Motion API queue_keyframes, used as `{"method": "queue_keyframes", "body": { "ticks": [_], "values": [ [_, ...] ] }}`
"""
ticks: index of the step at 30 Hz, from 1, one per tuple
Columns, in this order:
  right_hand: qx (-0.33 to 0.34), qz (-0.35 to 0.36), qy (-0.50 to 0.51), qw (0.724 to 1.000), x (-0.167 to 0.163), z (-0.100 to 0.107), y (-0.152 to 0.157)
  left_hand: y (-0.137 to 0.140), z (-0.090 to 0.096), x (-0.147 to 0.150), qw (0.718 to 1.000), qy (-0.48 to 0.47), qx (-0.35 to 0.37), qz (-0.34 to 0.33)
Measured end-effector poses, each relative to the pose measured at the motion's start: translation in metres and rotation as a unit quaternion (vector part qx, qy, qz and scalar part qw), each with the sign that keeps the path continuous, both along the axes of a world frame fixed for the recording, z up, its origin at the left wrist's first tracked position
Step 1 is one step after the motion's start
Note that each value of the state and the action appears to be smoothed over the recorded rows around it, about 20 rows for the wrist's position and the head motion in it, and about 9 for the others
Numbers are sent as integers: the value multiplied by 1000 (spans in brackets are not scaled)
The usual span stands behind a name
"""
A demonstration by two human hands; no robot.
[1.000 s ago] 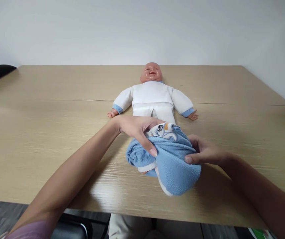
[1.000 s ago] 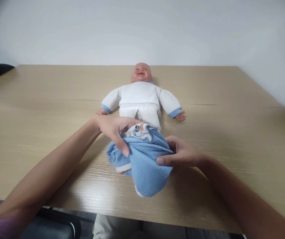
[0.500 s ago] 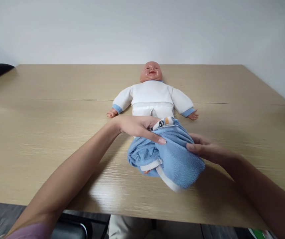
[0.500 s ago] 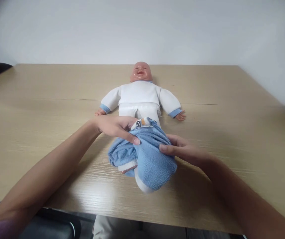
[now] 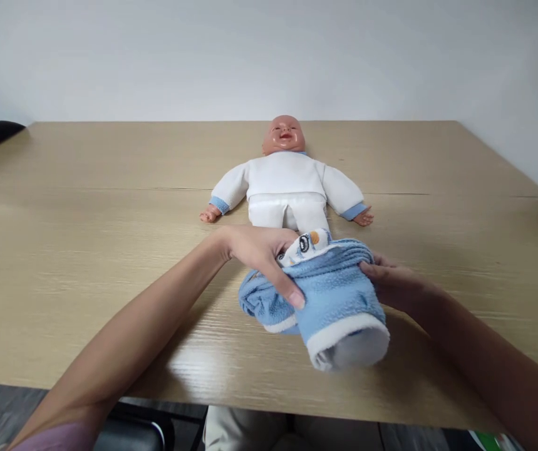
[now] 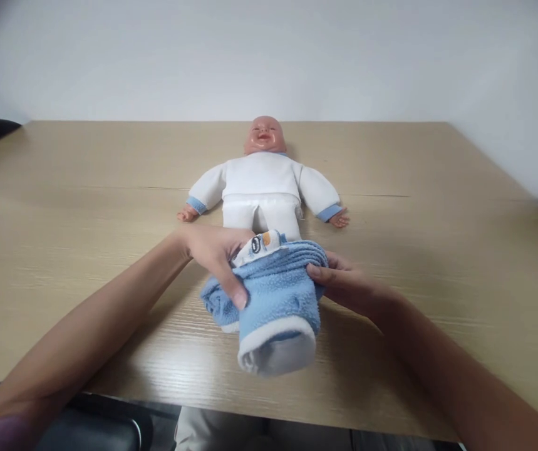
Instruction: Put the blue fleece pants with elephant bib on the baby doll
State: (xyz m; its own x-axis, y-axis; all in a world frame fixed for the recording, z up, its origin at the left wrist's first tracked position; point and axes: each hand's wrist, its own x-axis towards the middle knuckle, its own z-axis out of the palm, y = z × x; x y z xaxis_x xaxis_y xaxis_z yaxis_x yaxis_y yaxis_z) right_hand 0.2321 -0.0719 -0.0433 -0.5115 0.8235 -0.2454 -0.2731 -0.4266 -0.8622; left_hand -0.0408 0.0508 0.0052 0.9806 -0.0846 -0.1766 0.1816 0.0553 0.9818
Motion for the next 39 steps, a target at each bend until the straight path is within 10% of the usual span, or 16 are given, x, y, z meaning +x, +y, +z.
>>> {"method": "queue_keyframes", "body": {
  "ticks": [8,15,27,39],
  "values": [
    [71,192,2,979,6,4,3,3,-10,0,998,-40,-4,52],
    [55,73,69,993,-13,13,-1,2,-13,1,994,-22,-102,26],
    [81,122,55,988,-7,7,-3,-1,-19,2,995,-19,-81,49],
    [72,-200,-155,965,-35,40,-30,-3,-22,9,988,-74,7,135]
  ]
}}
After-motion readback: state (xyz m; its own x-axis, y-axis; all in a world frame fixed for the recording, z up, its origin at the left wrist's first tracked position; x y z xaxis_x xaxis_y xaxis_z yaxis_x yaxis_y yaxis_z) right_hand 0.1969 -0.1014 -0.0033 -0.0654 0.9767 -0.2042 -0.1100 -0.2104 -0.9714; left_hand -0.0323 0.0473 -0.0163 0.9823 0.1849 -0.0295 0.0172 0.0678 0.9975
